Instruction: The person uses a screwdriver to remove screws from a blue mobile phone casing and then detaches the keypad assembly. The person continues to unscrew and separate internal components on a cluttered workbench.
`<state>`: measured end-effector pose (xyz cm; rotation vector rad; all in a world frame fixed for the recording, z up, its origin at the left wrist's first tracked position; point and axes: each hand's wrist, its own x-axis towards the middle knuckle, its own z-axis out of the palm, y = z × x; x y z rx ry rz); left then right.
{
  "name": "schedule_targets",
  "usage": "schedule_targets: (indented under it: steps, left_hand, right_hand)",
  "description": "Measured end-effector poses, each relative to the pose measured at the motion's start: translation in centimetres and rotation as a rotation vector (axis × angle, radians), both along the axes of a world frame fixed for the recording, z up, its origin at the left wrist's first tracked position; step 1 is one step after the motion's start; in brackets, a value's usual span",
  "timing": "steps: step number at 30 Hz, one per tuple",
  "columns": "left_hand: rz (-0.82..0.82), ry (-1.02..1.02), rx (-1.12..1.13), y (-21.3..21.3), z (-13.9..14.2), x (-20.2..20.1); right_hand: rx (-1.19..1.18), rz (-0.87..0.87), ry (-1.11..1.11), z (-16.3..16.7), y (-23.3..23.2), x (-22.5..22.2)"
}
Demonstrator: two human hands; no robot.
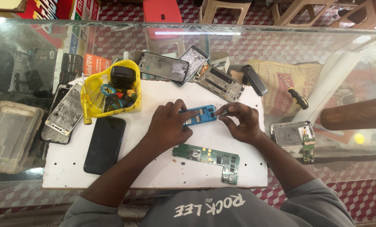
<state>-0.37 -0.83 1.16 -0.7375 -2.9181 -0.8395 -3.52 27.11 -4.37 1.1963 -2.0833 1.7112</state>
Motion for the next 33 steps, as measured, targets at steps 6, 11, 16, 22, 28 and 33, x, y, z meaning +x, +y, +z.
schedule_targets:
  steps: [6, 11, 16, 22, 28, 33]
  left_hand:
    - [0.008, -0.056, -0.034, 0.2, 0.3, -0.1]
    - [0.009, -0.046, -0.024, 0.2, 0.2, -0.1]
    - [0.017, -0.044, -0.028, 0.2, 0.1, -0.2]
    - [0.038, -0.066, -0.035, 0.3, 0.3, -0.1]
    - [0.016, -0.044, -0.030, 0.3, 0.3, -0.2]
    - [-0.053, -0.028, -0.020, 0.2, 0.1, 0.0]
  right_hand:
    - [-0.146, 0.069, -0.194, -1.1, 0.4, 0.1]
    - [-0.103, 0.096, -0.102, -0.6, 0.2, -0.2]
    - [0.022, -0.094, 0.045, 0.1, -0.6, 0.0]
    - [0.076, -0.055, 0.149, -0.1, -0.6, 0.7]
    - [-0.273, 0.005, -0.109, -1.0, 0.2, -0.6]
    - [-0.276, -0.104, -0.191, -1.7, 0.4, -1.1]
